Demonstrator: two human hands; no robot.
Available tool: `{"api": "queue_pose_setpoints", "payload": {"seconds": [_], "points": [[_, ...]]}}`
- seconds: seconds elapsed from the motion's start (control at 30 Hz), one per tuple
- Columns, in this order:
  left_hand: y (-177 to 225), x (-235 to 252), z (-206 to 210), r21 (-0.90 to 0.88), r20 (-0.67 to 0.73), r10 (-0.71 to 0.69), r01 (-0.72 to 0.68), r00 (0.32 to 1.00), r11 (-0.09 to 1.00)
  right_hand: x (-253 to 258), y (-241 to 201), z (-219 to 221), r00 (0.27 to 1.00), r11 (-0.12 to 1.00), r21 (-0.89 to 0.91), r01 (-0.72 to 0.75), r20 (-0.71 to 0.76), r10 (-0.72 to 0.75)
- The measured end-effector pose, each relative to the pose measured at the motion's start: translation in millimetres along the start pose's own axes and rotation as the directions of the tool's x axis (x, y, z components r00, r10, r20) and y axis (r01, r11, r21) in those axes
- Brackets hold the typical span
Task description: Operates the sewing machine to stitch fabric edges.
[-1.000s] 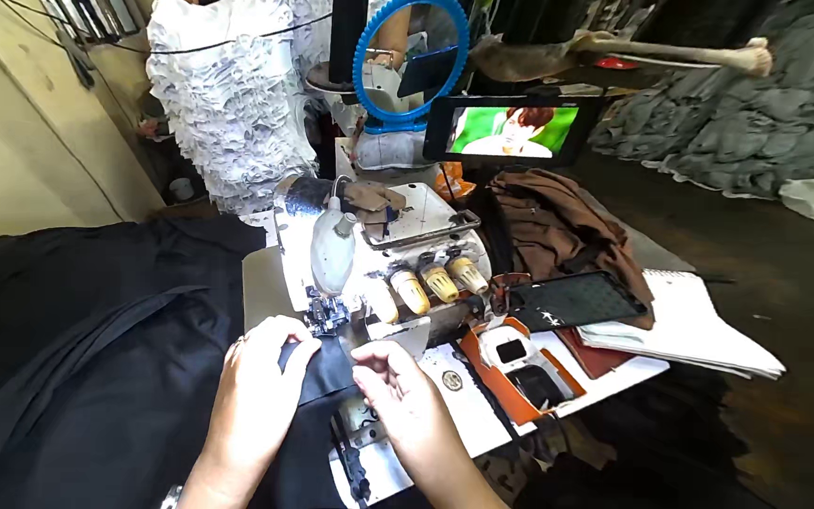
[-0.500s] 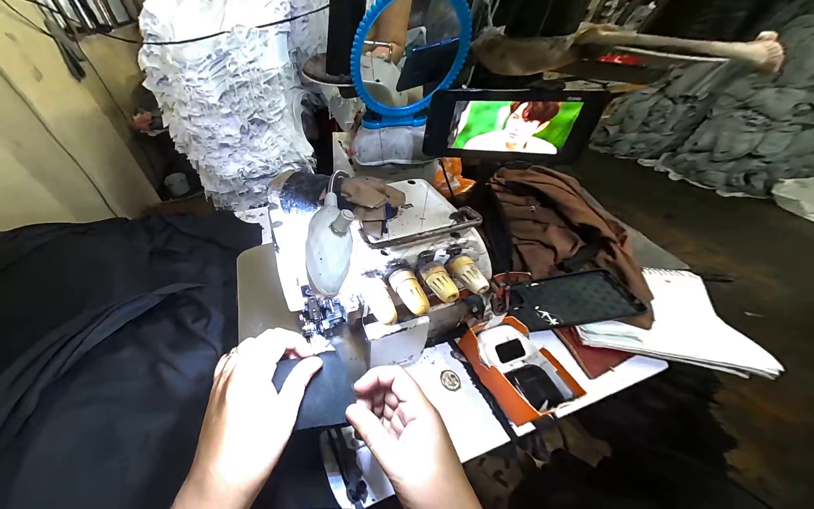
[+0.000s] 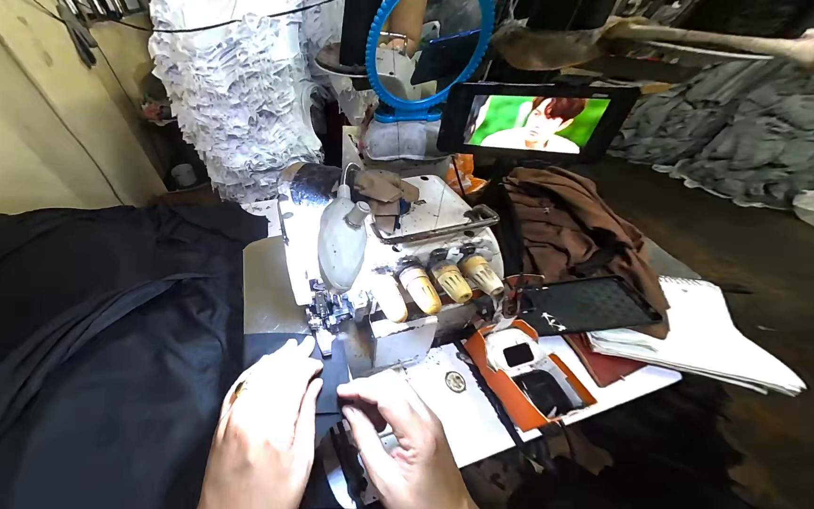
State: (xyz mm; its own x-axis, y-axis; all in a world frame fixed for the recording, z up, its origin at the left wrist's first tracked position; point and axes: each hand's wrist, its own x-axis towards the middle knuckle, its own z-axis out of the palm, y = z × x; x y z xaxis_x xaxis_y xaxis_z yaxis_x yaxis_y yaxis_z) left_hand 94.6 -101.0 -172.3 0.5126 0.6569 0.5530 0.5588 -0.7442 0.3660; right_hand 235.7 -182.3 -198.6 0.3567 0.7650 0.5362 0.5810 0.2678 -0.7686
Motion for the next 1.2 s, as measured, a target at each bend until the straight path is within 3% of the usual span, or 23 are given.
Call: {"api": "queue_pose_setpoints", "payload": {"seconds": [0.3,0.47,0.6,0.73,0.83,0.97,1.07,1.13,1.2], "points": [[-28.7,29.2,-0.1,-0.027,0.079,0.004,-0.002,0.997,1.000,8.3,-20.3,6.7,0.998,0.959,-0.278,0.049,0.040,-0.039],[-48.9,68.4,-1.3,-0.022,0.119,-0.059,0.062,0.991,0.998,12.8,-32.9,10.3,0.995,0.956,-0.288,0.063,0.095,-0.037],[-55.6,77.9,3.9,0.003,0.039,-0.209,0.209,0.977,0.978,10.9,-36.8,3.4,0.984,0.982,-0.186,-0.012,0.173,0.045],[-65.2,55.6,-0.1,0.006,-0.114,-0.220,0.222,0.969,0.975,14.9,-34.8,-6.5,0.979,0.990,-0.114,-0.082,0.177,0.102],[-48.0,36.6,-20.5,0.000,-0.201,-0.226,0.231,0.953,0.973,21.3,-31.7,-8.8,0.989,0.995,-0.075,-0.069,0.129,0.078],[-2.5,10.5,-51.2,-0.150,-0.030,-0.182,0.176,0.983,0.973,26.4,-30.4,-2.7,0.993,0.997,0.068,0.019,0.112,-0.026],[20.0,-1.1,-47.2,-0.288,0.114,-0.117,0.145,0.987,0.947,25.3,-29.6,-6.8,0.973,0.982,0.187,0.022,0.221,-0.064],[29.3,-4.0,-36.5,-0.346,0.182,-0.087,0.146,0.980,0.927,23.7,-26.9,-14.9,0.962,0.994,0.102,-0.045,0.272,0.016],[35.3,-2.8,-24.0,-0.375,0.229,-0.080,0.164,0.970,0.912,26.2,-23.7,-25.1,0.957,0.992,-0.093,-0.087,0.267,0.109]]}}
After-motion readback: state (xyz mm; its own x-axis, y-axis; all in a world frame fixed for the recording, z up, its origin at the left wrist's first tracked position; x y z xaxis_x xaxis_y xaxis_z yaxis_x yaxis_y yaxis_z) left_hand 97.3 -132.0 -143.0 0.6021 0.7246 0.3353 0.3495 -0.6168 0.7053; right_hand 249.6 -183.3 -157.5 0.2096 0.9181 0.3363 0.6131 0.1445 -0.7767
